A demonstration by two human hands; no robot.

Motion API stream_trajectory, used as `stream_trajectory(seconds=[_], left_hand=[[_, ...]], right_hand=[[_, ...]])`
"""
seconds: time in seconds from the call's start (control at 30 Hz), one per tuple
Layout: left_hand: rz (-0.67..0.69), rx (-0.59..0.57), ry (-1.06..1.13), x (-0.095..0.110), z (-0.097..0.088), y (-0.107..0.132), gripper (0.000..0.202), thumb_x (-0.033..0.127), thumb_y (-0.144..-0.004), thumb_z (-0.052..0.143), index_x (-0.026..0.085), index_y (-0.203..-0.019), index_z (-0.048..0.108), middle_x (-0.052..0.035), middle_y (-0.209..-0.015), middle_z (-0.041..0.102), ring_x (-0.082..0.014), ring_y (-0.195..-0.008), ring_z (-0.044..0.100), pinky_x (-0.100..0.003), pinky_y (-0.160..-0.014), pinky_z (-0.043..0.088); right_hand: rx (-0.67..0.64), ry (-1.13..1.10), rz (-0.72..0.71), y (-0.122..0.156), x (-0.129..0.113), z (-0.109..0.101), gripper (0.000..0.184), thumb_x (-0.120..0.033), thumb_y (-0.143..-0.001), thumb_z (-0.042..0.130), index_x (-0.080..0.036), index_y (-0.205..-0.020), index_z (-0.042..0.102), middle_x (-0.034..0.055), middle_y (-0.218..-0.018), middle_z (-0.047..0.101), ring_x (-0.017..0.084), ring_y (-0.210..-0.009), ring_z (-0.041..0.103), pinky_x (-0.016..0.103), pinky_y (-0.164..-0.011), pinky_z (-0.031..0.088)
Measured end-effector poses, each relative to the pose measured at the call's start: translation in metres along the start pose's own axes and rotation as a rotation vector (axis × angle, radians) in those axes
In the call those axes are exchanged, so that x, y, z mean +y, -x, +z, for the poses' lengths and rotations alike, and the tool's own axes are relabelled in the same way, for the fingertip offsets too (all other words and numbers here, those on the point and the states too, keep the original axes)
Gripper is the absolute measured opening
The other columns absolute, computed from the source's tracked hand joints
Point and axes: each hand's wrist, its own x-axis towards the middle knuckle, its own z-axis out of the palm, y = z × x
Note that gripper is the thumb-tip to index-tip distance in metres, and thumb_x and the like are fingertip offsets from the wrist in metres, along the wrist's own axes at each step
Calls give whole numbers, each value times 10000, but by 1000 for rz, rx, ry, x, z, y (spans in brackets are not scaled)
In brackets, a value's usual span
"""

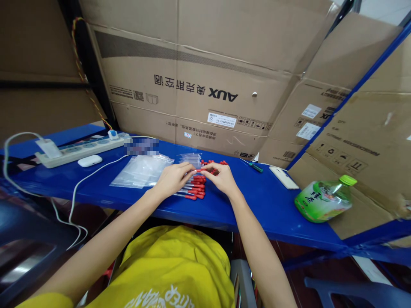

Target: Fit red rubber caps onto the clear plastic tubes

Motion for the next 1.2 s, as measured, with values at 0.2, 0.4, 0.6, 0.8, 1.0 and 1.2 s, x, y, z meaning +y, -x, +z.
stream_trajectory(seconds=[0.2,0.4,0.6,0.8,1.0,1.2], left_hand=[[-120,109,13,-5,0,-3,355,316,-1122,354,193,-1100,687,-88,-1106,720,-251,-1089,657,-388,-962,470],[-170,18,3,-11,5,-3,263,249,-1080,429,194,-1048,684,-89,-1041,725,-256,-1005,671,-382,-918,495],[-179,-32,3,-10,6,-2,247,245,-1070,453,192,-1086,694,-96,-1089,745,-272,-1039,692,-388,-914,515],[-179,-42,19,-11,6,-2,246,236,-1063,466,193,-1102,705,-97,-1111,749,-271,-1039,703,-385,-915,529],[-109,-80,78,-9,7,-1,250,240,-1067,467,205,-1125,708,-81,-1139,758,-250,-1064,706,-356,-945,529],[-31,-150,46,-7,6,0,376,341,-1119,365,210,-1098,716,-85,-1088,755,-240,-1056,694,-357,-962,514]], right_hand=[[-55,92,-6,0,-2,0,177,-360,-886,763,-195,-924,815,36,-857,797,151,-662,615,283,-657,481],[-118,160,5,-1,8,6,146,-302,-909,737,-194,-967,816,37,-895,811,166,-719,663,291,-710,496],[-164,153,-19,-2,12,7,187,-295,-996,649,-204,-1018,811,51,-1023,831,215,-932,755,320,-866,533],[-141,365,10,-4,27,4,194,-217,-1007,612,-208,-1043,802,65,-1075,827,237,-977,760,349,-915,536],[-204,533,-32,-4,38,8,216,-175,-993,620,-212,-1106,801,83,-1124,806,244,-1057,739,362,-963,531],[-241,517,-89,-5,38,4,276,-123,-982,597,-233,-1136,797,69,-1109,764,222,-1059,708,340,-960,517]])
